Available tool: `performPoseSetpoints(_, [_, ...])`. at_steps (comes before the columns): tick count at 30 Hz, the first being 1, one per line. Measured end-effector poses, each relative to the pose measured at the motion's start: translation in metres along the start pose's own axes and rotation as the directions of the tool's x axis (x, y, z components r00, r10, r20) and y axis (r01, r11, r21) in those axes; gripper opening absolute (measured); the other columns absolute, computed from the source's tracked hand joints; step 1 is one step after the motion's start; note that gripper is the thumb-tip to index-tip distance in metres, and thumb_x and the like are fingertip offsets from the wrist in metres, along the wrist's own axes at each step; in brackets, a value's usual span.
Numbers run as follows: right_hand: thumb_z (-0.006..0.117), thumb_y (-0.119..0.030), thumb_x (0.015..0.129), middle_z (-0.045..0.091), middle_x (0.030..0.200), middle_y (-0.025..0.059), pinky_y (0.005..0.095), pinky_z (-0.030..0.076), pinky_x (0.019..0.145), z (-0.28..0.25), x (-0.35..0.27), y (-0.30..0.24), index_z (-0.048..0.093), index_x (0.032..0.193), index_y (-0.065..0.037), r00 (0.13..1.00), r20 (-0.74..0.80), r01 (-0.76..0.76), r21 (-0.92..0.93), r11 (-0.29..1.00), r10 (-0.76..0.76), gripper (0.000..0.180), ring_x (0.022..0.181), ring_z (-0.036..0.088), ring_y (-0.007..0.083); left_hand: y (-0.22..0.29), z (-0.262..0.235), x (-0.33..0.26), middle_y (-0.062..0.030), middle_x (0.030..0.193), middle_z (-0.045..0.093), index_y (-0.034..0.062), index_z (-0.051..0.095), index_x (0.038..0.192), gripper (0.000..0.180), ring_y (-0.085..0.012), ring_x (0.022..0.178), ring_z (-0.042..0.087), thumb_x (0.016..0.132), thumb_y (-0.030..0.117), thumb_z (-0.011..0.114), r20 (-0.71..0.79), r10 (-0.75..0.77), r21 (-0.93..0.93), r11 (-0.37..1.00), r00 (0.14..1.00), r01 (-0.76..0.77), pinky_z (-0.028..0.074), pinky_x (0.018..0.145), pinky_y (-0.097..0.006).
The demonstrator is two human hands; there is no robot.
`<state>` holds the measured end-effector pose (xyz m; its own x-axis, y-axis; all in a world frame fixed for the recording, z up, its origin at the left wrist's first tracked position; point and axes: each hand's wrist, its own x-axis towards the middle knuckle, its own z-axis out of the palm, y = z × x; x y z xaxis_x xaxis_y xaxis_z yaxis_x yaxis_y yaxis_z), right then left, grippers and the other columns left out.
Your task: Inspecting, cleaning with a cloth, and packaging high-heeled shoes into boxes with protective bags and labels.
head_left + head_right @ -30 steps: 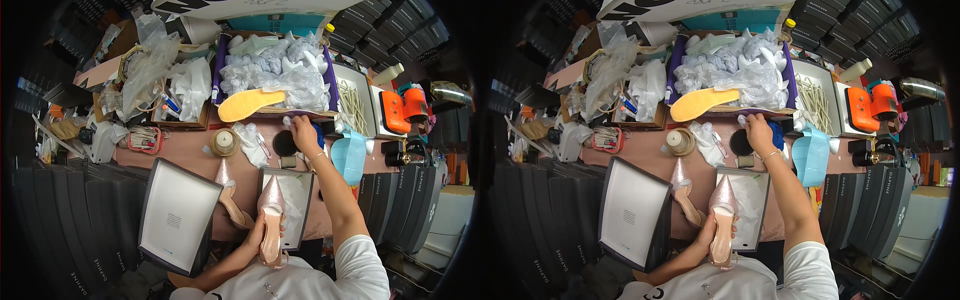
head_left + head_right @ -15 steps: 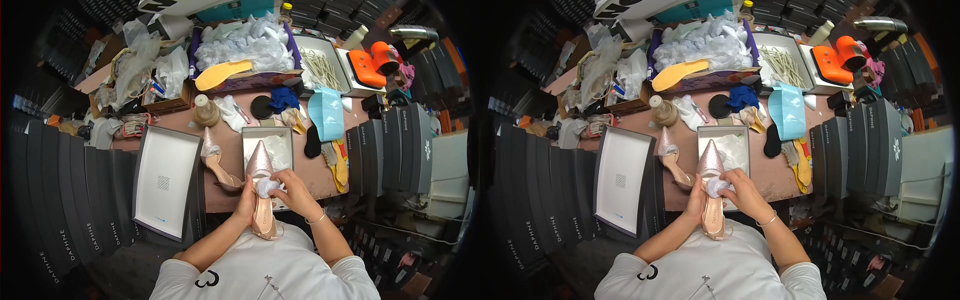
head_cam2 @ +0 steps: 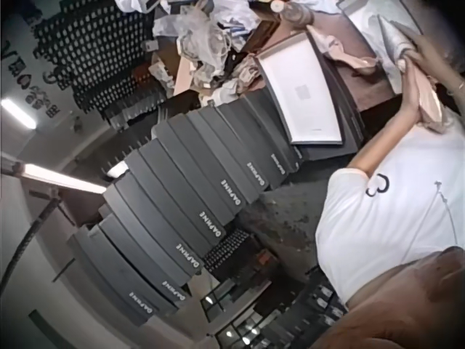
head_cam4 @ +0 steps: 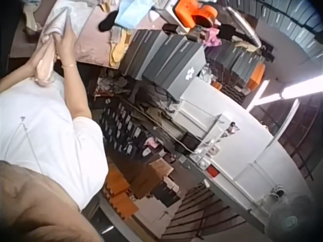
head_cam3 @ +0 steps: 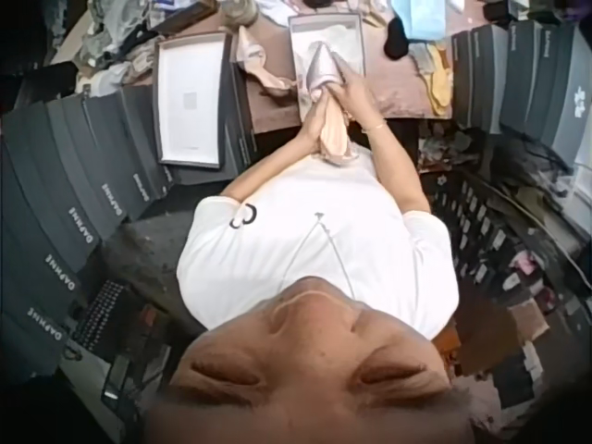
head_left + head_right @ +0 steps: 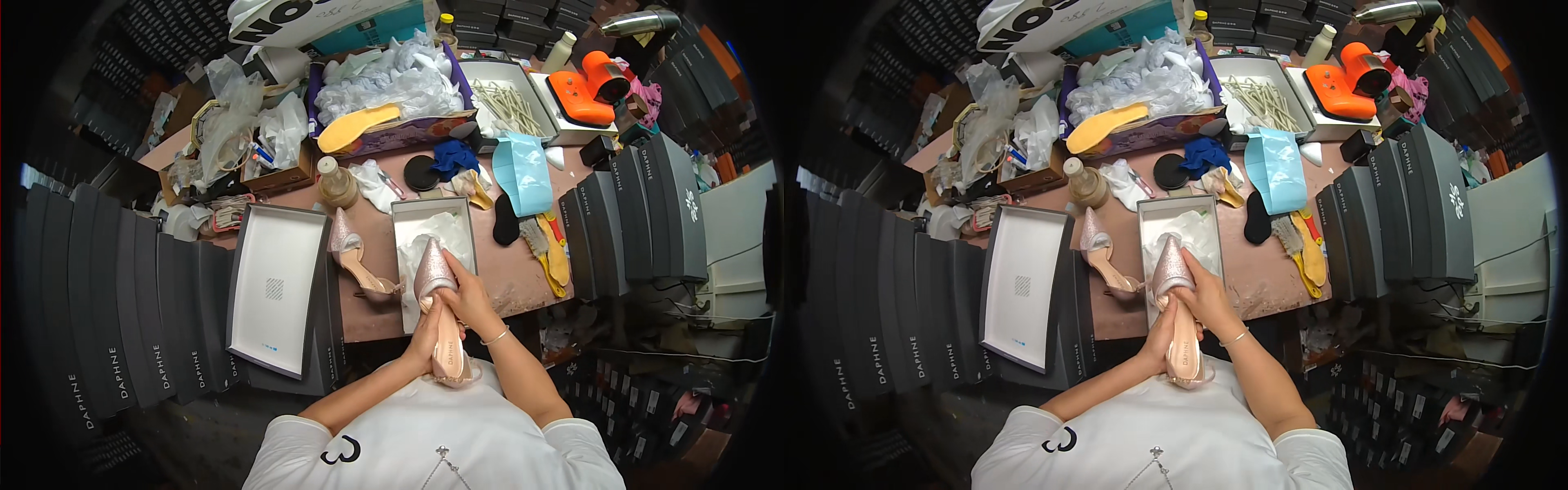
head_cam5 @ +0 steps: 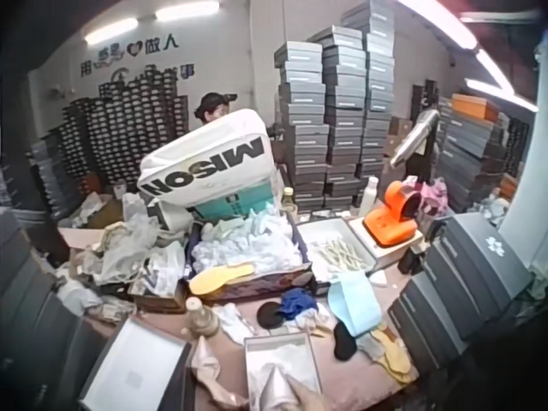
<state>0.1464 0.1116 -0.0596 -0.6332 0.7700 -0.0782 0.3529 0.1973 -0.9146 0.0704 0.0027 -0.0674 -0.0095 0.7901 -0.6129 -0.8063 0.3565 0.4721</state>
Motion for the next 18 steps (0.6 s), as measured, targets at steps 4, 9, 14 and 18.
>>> performPoseSetpoints(4, [0.067,-0.013,0.076,0.059,0.111,0.0287,0.0357,0.049,0.083,0.003,0.037,0.01,0.045,0.132,0.0,0.999,0.036,0.019,-0.038,0.999,-0.018,0.061,0.098,0.062,0.037,0.02,-0.005,0.001,-0.0106,0.1,0.057,0.0044,0.049,0.12,0.051,-0.0149,0.09,0.058,0.096,0.049,0.042,-0.09,0.225,0.139,0.967,0.97,-0.212,0.048,0.078,-0.025])
performPoseSetpoints(9, [0.065,-0.022,0.081,0.06,0.109,0.0269,0.0428,0.048,0.086,-0.007,0.07,0.068,0.043,0.132,-0.001,0.997,0.059,0.06,-0.328,0.943,-0.043,0.06,0.1,0.06,0.0406,0.05,-0.105,0.023,-0.0156,0.125,0.049,-0.0004,0.034,0.136,0.05,-0.0217,0.114,0.049,0.094,0.018,0.055,-0.26,0.808,0.847,0.454,0.529,-0.278,0.039,0.096,-0.032])
performPoseSetpoints(14, [0.065,-0.03,0.082,0.055,0.114,0.0301,0.0453,0.049,0.082,0.015,0.05,0.072,0.048,0.12,0.005,0.993,0.117,0.038,-0.447,0.894,0.017,0.054,0.097,0.06,0.0428,0.052,-0.169,0.073,-0.0178,0.116,0.053,-0.0026,0.031,0.124,0.046,-0.0216,0.105,0.054,0.091,0.013,0.059,-0.577,0.49,0.352,0.871,0.654,-0.342,0.044,0.088,-0.031])
performPoseSetpoints(18, [0.073,-0.043,0.074,0.051,0.116,0.0323,0.0449,0.051,0.079,0.007,0.025,0.023,0.05,0.109,0.009,0.779,0.475,-0.085,-0.568,0.818,0.41,0.067,0.089,0.062,0.0431,0.039,-0.174,0.084,-0.0168,0.107,0.055,0.0011,0.031,0.117,0.039,-0.0199,0.096,0.056,0.09,0.005,0.058,-0.623,0.536,0.355,0.843,0.57,-0.404,0.046,0.082,-0.029])
